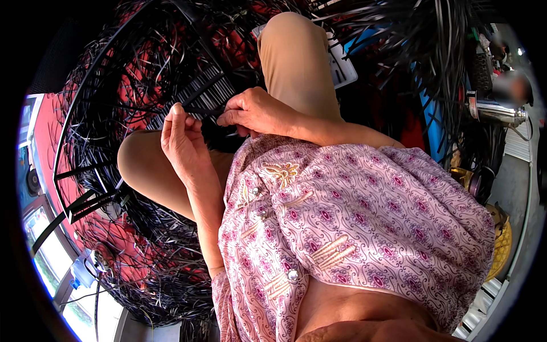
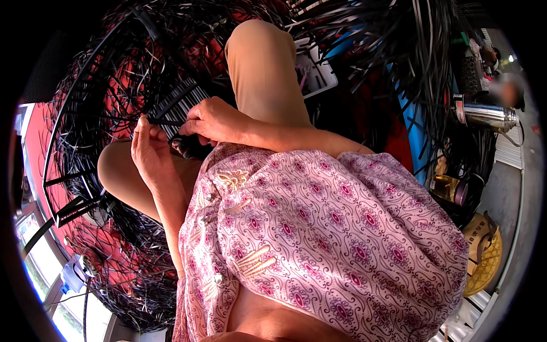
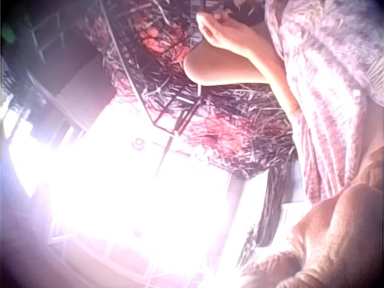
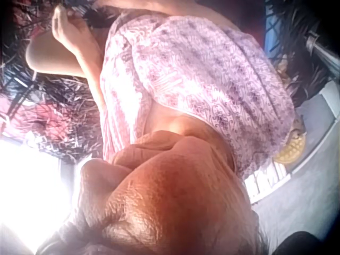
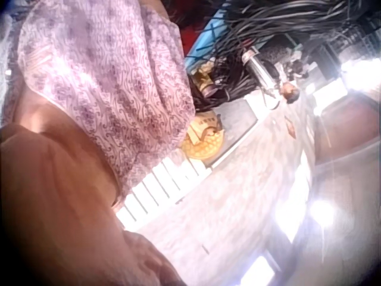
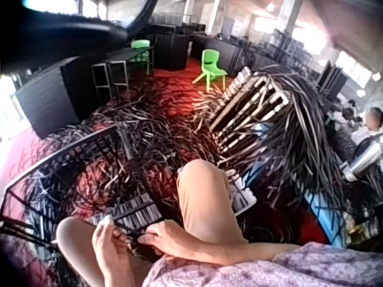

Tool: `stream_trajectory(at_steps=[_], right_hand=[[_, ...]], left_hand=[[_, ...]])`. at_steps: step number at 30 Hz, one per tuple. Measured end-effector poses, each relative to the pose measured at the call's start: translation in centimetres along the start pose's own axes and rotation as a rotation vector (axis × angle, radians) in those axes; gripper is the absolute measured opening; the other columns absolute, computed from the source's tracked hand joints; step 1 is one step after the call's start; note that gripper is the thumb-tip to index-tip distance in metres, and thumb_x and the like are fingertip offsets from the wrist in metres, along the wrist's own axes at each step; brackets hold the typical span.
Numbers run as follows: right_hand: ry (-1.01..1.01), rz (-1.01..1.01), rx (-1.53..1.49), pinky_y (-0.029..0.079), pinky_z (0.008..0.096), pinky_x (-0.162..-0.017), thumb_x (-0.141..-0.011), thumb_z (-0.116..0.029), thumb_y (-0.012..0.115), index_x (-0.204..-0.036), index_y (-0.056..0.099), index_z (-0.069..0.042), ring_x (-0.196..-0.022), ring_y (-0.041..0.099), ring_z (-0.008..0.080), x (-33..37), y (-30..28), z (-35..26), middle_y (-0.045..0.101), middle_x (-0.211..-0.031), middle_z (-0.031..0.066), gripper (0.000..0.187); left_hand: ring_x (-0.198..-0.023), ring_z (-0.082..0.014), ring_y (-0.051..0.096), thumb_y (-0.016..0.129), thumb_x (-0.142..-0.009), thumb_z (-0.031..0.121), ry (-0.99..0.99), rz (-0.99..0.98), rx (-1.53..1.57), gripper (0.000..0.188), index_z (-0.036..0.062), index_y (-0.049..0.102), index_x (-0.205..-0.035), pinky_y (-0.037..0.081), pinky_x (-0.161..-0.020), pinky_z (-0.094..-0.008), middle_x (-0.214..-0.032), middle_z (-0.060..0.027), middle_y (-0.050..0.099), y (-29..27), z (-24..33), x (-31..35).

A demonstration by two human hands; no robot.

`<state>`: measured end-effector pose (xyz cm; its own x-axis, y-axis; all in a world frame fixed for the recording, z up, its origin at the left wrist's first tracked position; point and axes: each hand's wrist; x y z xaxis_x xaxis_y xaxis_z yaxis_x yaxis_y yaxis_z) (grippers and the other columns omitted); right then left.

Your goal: The person sits on the floor assembling a black wicker chair. They attach thin black wicker strips to the chair frame using a pneumatic nail gun and trim the excess with pliers. The person repeatedly picks up strips, staples them to the frame, and cuts them to length.

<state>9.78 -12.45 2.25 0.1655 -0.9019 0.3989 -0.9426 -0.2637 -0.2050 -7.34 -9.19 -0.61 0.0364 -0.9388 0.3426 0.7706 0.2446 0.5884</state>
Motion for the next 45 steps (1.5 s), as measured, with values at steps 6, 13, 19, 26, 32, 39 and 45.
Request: stream_trajectory(at_steps=[6,13,19,26,32,39,45], right_hand=[[-0.037,-0.049,-0.214,0.047,0.0255,-0.048,-0.089,-0.024,0.067,-0.088,0.071,-0.003,-0.050,0.057,0.0102,-0.8,0.0,2.3,0.064,-0.063,0.0044,0.022],[0.186,-0.257,-0.637,0.053,0.0246,-0.054,-0.090,-0.024,0.067,-0.100,0.066,0.000,-0.061,0.065,0.0135,-0.8,-0.4,2.8,0.066,-0.075,0.0068,0.025],[0.233,-0.247,-0.411,0.055,0.0248,-0.055,-0.090,-0.022,0.066,-0.095,0.066,0.000,-0.062,0.067,0.0143,-0.5,-0.9,2.0,0.067,-0.076,0.0080,0.022],[-0.062,-0.133,-0.343,0.051,0.0236,-0.054,-0.091,-0.021,0.064,-0.090,0.067,0.000,-0.060,0.064,0.0110,0.1,-0.8,2.3,0.066,-0.072,0.0048,0.021],[-0.488,0.148,0.035,0.051,0.0353,-0.056,-0.085,-0.018,0.066,-0.081,0.066,-0.002,-0.059,0.065,0.0236,-0.3,-1.1,3.8,0.065,-0.065,0.0117,0.016],[-0.632,0.225,0.657,0.049,0.0446,-0.054,-0.080,-0.021,0.064,-0.069,0.059,-0.003,-0.056,0.062,0.0328,0.1,-2.1,4.3,0.059,-0.058,0.0156,0.022],[-0.711,0.309,0.621,0.048,0.0428,-0.053,-0.079,-0.021,0.060,-0.067,0.058,-0.002,-0.056,0.062,0.0310,1.7,-2.4,2.9,0.059,-0.057,0.0125,0.023]], left_hand=[[-0.065,-0.0048,0.049,0.066,-0.091,0.014,-0.052,0.003,0.030,0.010,0.0068,0.061,-0.087,0.041,-0.059,-0.0191,-0.072,0.0036,0.054,-0.7,0.0,-0.2],[-0.066,-0.0051,0.049,0.066,-0.092,0.013,-0.050,-0.012,0.046,0.009,0.0053,0.062,-0.091,0.041,-0.060,-0.0192,-0.075,0.0034,0.054,-0.7,0.3,-0.4],[-0.068,-0.0075,0.050,0.063,-0.093,0.011,-0.027,-0.032,0.079,0.012,0.0012,0.061,-0.100,0.043,-0.060,-0.0210,-0.076,0.0003,0.056,-1.1,0.6,-0.3],[-0.064,-0.0096,0.046,0.064,-0.093,0.012,-0.069,-0.007,0.097,0.019,-0.0001,0.055,-0.105,0.043,-0.060,-0.0207,-0.071,-0.0001,0.049,-2.0,0.9,-1.2],[-0.069,-0.0106,0.052,0.066,-0.091,0.014,-0.151,-0.005,-0.017,0.017,0.0006,0.061,-0.099,0.047,-0.060,-0.0207,-0.075,-0.0026,0.056,-3.1,0.4,-1.7],[-0.097,-0.0309,0.060,0.064,-0.089,0.019,1.056,-0.241,-1.603,0.031,-0.0020,0.062,-0.112,0.051,-0.084,-0.0418,-0.109,-0.0147,0.061,3.3,2.6,3.8],[-0.080,-0.0312,0.062,0.048,-0.097,0.019,0.379,-0.564,-1.585,0.027,-0.0027,0.061,-0.107,0.048,-0.074,-0.0421,-0.090,-0.0166,0.064,5.8,0.5,5.5]])
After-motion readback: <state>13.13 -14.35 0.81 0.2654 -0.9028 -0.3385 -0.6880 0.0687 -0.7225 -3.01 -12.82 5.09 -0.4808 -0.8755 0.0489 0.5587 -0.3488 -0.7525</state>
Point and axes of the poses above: each hand's wrist, its own x-axis away from the middle knuckle, its own y-axis out of the palm, z = x × y
